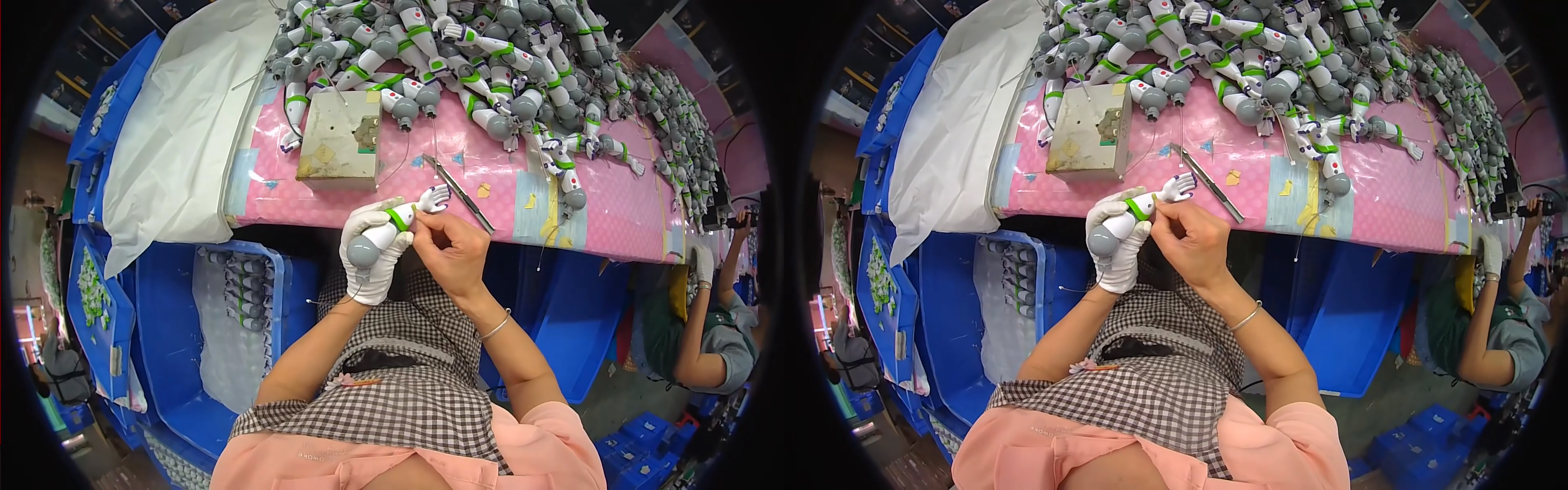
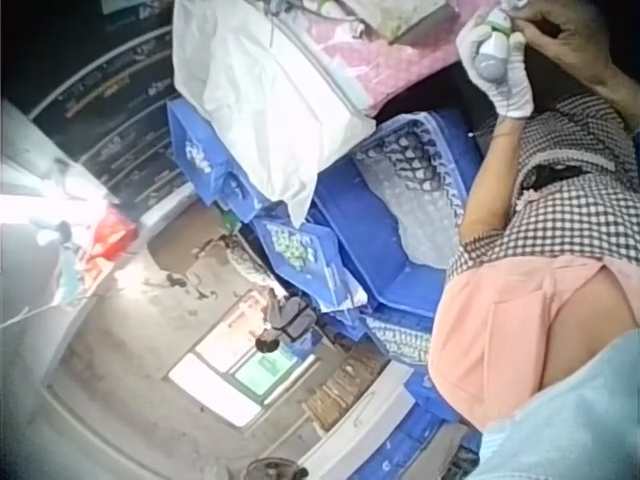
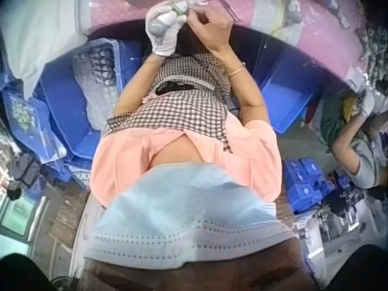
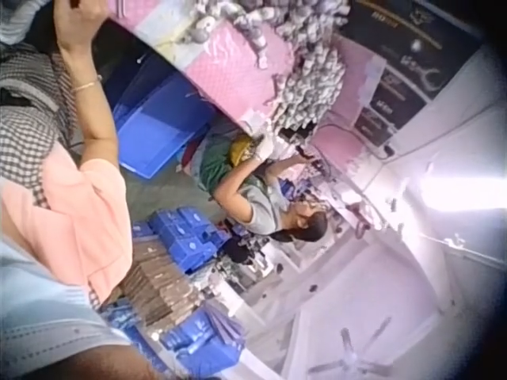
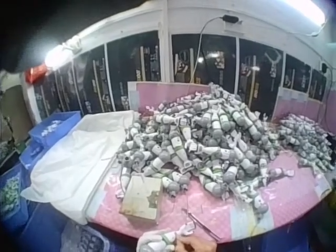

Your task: Inspecting, cleaning, and organizing small plastic toy robots at a factory workbench.

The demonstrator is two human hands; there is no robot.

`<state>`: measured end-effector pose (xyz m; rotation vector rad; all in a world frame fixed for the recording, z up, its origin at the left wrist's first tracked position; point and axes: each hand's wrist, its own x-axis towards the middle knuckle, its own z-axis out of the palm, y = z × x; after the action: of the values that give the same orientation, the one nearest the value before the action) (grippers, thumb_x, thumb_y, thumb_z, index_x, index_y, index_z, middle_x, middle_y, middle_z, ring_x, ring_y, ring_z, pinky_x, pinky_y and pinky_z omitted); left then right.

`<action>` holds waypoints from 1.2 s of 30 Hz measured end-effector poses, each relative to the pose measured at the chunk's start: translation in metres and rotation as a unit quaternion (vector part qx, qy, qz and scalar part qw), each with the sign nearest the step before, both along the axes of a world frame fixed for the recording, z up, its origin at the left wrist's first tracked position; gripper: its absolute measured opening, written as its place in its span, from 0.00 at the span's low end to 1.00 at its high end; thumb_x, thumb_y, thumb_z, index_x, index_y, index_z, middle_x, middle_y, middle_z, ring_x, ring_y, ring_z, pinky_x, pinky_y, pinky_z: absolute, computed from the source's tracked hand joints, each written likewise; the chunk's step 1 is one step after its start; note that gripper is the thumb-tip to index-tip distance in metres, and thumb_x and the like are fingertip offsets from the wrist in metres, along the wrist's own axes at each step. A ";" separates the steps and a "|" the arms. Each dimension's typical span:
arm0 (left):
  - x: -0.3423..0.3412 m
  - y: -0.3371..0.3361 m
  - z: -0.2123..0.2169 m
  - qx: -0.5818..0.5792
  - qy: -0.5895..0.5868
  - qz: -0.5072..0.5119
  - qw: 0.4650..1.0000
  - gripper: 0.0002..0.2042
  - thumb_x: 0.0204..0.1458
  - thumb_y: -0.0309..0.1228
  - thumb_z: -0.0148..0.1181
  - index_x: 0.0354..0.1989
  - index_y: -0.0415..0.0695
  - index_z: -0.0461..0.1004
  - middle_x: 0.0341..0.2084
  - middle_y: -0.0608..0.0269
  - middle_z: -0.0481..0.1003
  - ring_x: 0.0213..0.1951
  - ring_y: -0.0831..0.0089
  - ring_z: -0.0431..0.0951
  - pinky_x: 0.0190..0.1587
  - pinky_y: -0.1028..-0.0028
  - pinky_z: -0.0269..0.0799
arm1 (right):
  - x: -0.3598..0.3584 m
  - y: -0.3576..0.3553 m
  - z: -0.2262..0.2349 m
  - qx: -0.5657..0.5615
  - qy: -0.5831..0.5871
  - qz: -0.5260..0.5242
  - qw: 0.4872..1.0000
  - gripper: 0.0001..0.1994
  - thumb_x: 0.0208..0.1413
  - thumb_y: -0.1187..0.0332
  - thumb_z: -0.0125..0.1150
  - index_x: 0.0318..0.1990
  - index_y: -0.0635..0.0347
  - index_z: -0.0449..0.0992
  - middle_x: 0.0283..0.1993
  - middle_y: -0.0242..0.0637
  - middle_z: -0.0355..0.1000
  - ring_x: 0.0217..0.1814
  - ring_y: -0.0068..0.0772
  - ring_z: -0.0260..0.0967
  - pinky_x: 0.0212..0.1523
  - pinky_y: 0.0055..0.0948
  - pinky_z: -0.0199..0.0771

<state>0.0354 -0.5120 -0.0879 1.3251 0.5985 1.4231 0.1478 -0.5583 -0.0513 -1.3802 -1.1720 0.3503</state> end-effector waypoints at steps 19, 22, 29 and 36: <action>-0.007 0.003 0.032 0.035 0.020 0.008 0.999 0.21 0.39 0.25 0.71 0.41 0.45 0.67 0.42 0.60 0.67 0.46 0.64 0.74 0.48 0.69 0.72 | 0.054 0.017 0.021 0.015 -0.055 -0.098 0.994 0.02 0.50 0.76 0.60 0.31 0.64 0.78 0.21 0.31 0.73 0.19 0.13 0.64 0.19 0.15 0.60; -0.023 0.015 0.075 -0.020 0.047 -0.050 0.997 0.28 0.38 0.27 0.72 0.49 0.42 0.65 0.44 0.58 0.68 0.43 0.65 0.76 0.46 0.69 0.74 | 0.077 0.037 0.023 -0.024 -0.260 -0.111 0.959 0.04 0.48 0.74 0.62 0.33 0.60 0.79 0.26 0.33 0.74 0.30 0.27 0.68 0.33 0.27 0.67; -0.022 0.041 0.129 -0.356 -0.241 -0.303 0.851 0.30 0.58 0.54 0.42 0.62 0.44 0.56 0.49 0.56 0.70 0.54 0.55 0.68 0.56 0.51 0.64 | 0.066 0.023 0.040 0.060 -0.368 -0.149 0.916 0.06 0.49 0.71 0.62 0.35 0.61 0.79 0.35 0.34 0.74 0.35 0.34 0.67 0.37 0.30 0.67; -0.012 0.040 0.109 -0.487 -0.311 -0.557 0.597 0.42 0.51 0.67 0.32 0.60 0.41 0.59 0.45 0.51 0.73 0.43 0.55 0.77 0.40 0.55 0.75 | 0.057 0.029 0.073 -0.192 0.438 0.204 0.854 0.21 0.60 0.64 0.53 0.55 0.70 0.65 0.48 0.42 0.73 0.26 0.20 0.70 0.29 0.19 0.74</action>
<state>0.0232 -0.4722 0.0212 0.0585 -0.0663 0.2264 0.2044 -0.5291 0.0221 -1.0596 -0.6060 1.4205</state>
